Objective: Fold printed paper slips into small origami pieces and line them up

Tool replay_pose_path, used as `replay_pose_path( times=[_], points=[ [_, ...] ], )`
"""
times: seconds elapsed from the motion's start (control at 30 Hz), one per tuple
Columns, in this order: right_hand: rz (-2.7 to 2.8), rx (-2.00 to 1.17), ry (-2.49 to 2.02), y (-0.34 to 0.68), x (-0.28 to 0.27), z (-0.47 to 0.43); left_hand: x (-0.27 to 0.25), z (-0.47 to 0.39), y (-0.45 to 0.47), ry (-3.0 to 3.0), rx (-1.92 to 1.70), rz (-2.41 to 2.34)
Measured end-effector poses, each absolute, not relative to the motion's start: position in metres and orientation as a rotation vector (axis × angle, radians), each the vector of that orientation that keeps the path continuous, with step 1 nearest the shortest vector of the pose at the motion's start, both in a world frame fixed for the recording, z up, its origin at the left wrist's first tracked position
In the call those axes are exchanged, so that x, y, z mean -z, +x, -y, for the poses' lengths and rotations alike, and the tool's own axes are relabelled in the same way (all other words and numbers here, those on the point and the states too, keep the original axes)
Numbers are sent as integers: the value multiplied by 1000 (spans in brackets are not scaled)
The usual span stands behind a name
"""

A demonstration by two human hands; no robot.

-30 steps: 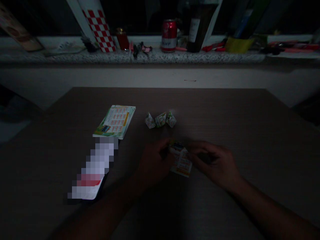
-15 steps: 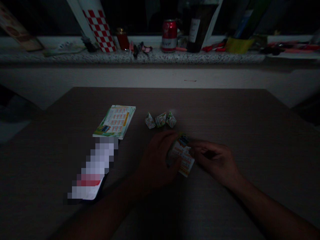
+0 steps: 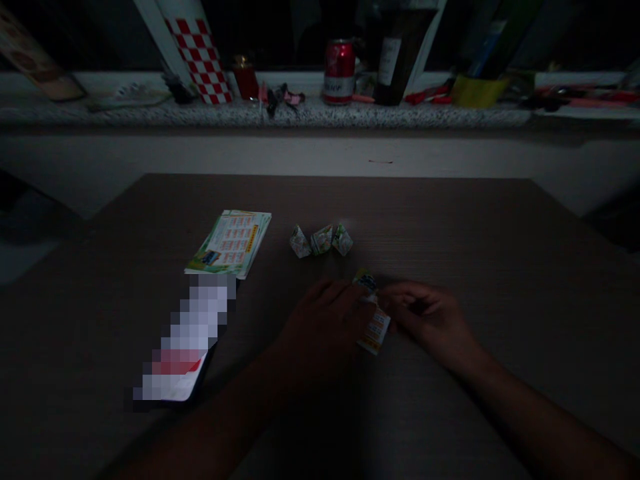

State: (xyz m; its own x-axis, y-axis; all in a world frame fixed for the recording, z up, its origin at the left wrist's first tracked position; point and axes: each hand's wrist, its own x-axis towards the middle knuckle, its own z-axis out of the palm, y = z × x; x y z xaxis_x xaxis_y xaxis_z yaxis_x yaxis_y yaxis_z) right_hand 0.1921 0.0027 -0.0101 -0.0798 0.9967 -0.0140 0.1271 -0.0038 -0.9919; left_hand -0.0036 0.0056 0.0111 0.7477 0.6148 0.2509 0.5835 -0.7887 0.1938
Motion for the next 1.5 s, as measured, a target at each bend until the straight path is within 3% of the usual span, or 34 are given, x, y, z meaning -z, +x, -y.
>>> replay_pose_path(
  times=[0.4,0.7,0.93,1.5],
  points=[
    [1978,-879,-1287,200,17,-1,-9,-13,-11,2882,-159,-836],
    [2081,-625,-1119,205,14,-3,-8,-14,-16,2855,-115,-789],
    [2249,-653,-969,202,15,-7,-7,-18,-19,2798,-174,-755],
    [2312,-631,-1083,200,16,-5,-21,-21,-27,2760,-150,-738]
  ],
)
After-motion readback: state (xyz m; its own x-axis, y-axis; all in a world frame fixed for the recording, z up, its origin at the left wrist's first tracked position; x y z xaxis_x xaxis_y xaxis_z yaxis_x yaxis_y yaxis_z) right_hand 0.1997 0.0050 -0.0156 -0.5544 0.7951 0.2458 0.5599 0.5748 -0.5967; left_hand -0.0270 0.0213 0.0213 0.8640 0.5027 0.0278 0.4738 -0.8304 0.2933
